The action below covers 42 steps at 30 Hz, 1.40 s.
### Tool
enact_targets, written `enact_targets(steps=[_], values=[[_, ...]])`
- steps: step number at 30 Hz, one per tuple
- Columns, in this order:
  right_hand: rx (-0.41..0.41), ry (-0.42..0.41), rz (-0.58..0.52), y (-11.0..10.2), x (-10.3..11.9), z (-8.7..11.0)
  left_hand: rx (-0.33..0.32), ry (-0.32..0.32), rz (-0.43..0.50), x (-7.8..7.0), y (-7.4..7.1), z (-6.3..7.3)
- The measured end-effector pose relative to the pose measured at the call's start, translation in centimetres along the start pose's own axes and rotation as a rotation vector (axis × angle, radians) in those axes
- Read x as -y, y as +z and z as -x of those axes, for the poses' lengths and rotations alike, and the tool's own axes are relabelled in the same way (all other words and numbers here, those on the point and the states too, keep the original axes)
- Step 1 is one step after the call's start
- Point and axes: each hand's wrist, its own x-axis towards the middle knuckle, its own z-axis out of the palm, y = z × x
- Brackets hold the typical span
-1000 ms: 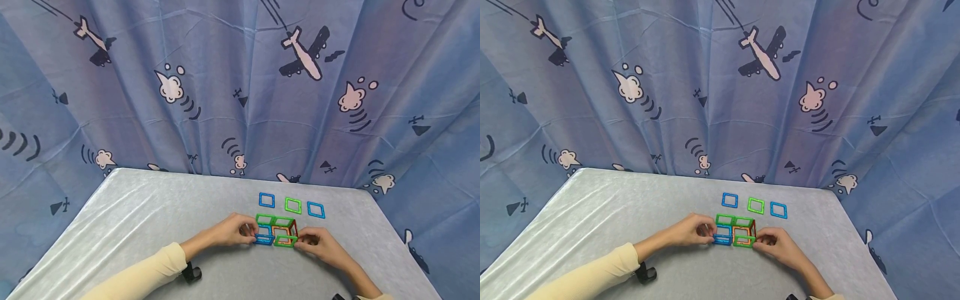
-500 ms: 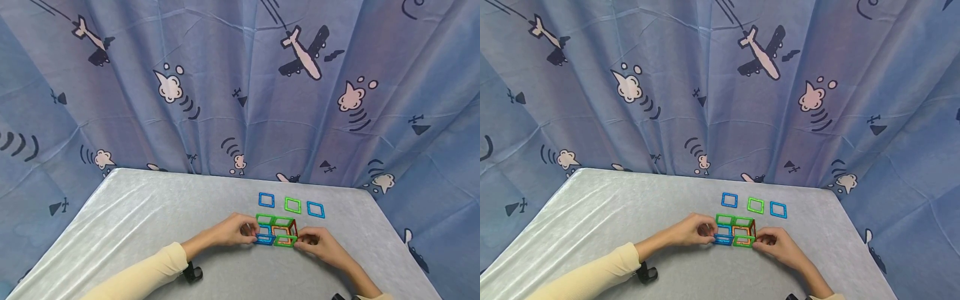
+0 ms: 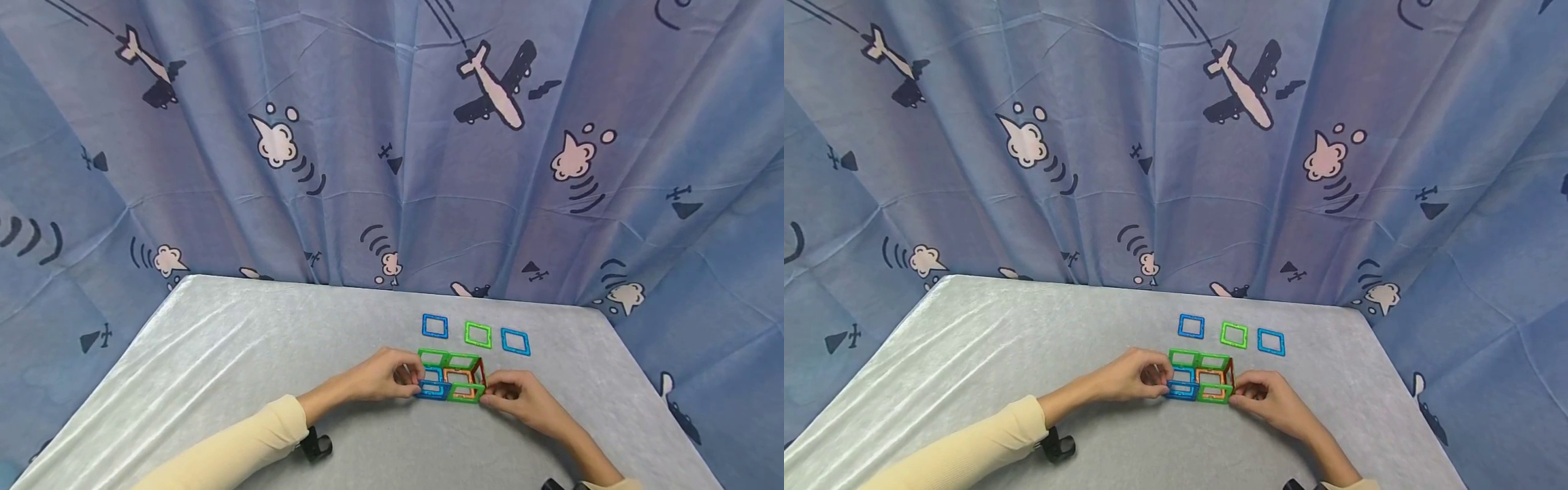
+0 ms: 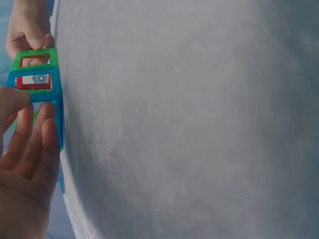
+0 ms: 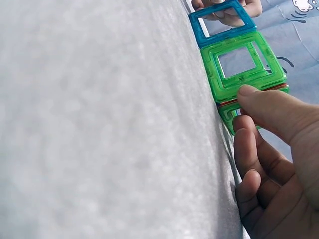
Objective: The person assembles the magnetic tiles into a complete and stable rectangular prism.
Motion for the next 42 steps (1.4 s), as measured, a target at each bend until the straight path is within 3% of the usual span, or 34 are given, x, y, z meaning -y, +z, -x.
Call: enact_targets(steps=[8,19,24,30,36,42], values=[[0.002,-0.024,0.007,-0.1,-0.1,-0.1,0.004,-0.003,0.005,0.1,-0.1,0.0],[0.002,0.012,0.022,-0.2,0.1,0.0,-0.004,0.009,0.009,0.4,-0.5,0.3],[0.003,0.015,0.015,-0.1,-0.1,0.0,0.0,-0.013,0.023,0.5,-1.6,0.5],[0.005,0.022,-0.006,0.0,-0.1,0.0,0.01,-0.038,0.033,1.1,-4.0,0.5],[0.009,0.023,-0.009,0.0,-0.2,0.0,-0.028,-0.066,0.015,2.0,-5.7,-0.6],[0.01,0.023,-0.012,0.0,0.0,0.0,-0.075,-0.125,-0.008,3.6,-5.8,-2.8]])
